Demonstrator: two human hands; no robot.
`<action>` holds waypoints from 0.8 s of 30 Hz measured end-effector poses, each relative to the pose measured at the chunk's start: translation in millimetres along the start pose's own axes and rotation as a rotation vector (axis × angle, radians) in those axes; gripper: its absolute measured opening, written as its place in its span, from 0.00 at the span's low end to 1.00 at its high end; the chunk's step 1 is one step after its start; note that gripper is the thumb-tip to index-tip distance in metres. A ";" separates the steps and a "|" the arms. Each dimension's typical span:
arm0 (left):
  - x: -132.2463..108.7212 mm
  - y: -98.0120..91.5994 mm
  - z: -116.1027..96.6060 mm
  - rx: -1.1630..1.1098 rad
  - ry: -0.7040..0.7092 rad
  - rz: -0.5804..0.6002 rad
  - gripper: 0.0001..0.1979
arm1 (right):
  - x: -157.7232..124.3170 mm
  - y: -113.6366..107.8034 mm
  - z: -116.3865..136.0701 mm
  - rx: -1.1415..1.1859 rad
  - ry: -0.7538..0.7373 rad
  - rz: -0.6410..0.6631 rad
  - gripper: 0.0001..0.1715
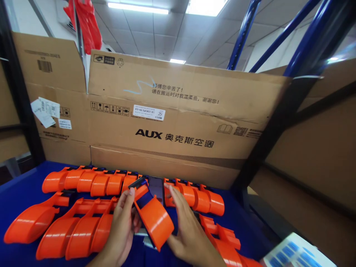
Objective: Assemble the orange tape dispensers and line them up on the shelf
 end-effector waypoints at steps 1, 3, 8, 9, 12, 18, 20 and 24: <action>0.7 -0.4 0.8 0.010 0.010 -0.002 0.20 | 0.0 -1.3 2.4 -0.048 -0.075 -0.012 0.51; 0.7 -1.3 2.5 0.027 0.030 -0.015 0.20 | -0.6 -3.2 7.2 -0.133 -0.185 -0.011 0.49; -0.8 -1.9 6.2 0.103 -0.013 -0.007 0.21 | 0.6 -11.2 17.6 -0.208 -0.196 0.055 0.43; -0.9 -1.8 6.5 0.106 -0.032 0.010 0.22 | 1.0 -15.6 18.4 -0.206 -0.155 0.069 0.42; -2.1 0.4 4.9 0.121 -0.061 0.100 0.21 | 1.1 -40.0 13.0 -0.210 -0.013 0.066 0.42; -10.6 7.4 2.0 0.161 -0.108 0.228 0.17 | -5.7 -122.1 -60.6 -0.592 0.278 0.009 0.38; -12.7 7.8 3.8 0.174 -0.131 0.249 0.17 | -11.8 -138.5 -96.0 -0.756 0.445 0.110 0.38; -12.8 6.2 6.0 0.186 -0.120 0.270 0.16 | -31.4 -136.3 -142.7 -0.854 0.686 0.296 0.31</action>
Point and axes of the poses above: each hand's wrist, its own x-axis towards the middle knuckle, its own y-axis out of the palm, z = x × y, the point moved 2 cm from there along x, towards the middle knuckle, and after that the axes turned 7 degrees about -x, right-handed, at the moved point
